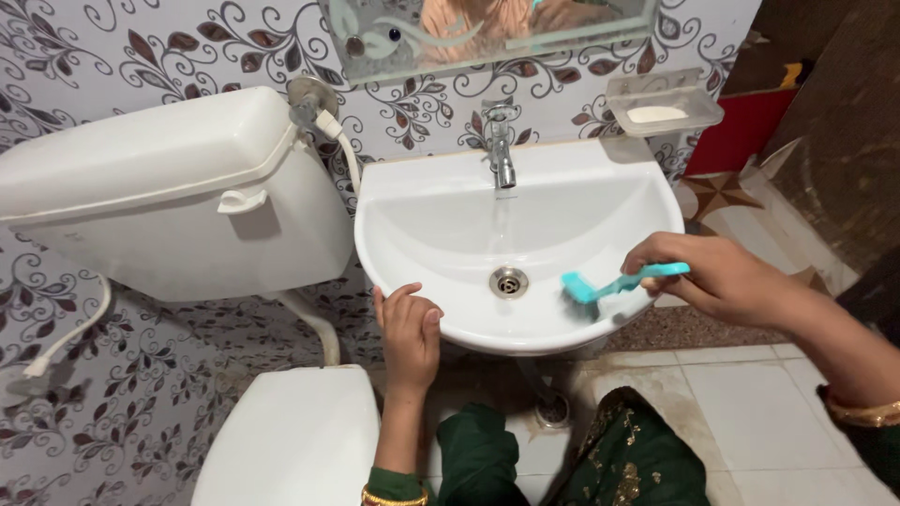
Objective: The person cleans the sink using a brush and water, scrubbing the surface and around the drain while the water is running.
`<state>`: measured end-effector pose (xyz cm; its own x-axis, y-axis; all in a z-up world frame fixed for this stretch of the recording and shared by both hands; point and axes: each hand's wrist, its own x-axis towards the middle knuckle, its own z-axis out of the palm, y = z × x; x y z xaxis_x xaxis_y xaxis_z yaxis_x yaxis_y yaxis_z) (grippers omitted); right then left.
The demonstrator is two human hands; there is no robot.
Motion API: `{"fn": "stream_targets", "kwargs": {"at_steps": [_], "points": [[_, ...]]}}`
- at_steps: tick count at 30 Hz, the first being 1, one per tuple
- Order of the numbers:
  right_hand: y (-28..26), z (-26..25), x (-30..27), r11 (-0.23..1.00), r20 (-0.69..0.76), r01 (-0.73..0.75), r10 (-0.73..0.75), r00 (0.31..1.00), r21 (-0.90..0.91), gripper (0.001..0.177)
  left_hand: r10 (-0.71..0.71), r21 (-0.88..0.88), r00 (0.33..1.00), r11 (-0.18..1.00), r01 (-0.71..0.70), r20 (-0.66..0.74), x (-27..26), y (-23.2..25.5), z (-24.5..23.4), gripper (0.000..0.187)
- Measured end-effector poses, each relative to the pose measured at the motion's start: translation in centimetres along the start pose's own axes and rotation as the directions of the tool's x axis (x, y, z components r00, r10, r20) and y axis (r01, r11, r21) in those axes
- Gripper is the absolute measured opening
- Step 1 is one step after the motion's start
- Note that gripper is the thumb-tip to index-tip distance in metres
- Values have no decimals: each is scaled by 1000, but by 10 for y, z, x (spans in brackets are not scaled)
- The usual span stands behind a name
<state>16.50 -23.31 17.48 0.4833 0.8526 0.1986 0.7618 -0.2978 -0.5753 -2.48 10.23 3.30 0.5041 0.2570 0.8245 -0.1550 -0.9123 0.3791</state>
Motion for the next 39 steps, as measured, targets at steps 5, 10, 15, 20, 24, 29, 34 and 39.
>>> {"fn": "stream_targets", "kwargs": {"at_steps": [5,10,15,20,24,29,34,39], "points": [[-8,-5,-5,978,-372,107,-169,913,-180,20,30,7,998,1000,-29,-59,-3,-12,12,45],[0,21,30,913,-477,153,-335,812,-379,35,58,12,993,998,-57,-100,-6,-18,17,49],[3,55,57,911,-311,309,-388,868,-275,39,21,26,997,999,-19,-70,-6,-13,10,47],[14,48,60,823,-289,268,-451,844,-502,35,20,30,998,999,-19,-51,-4,-9,8,46],[25,36,48,831,-318,108,-325,890,-546,37,-9,123,1000,992,9,4,2,-7,2,42],[25,39,27,873,-182,184,-292,939,-452,38,30,186,972,980,-74,232,26,-2,-23,37],[30,27,22,901,-382,7,-191,904,-433,42,157,83,986,984,-160,46,17,5,-2,35],[22,35,15,984,-391,136,-172,904,-119,34,84,34,995,996,-82,-59,7,-2,5,34]]}}
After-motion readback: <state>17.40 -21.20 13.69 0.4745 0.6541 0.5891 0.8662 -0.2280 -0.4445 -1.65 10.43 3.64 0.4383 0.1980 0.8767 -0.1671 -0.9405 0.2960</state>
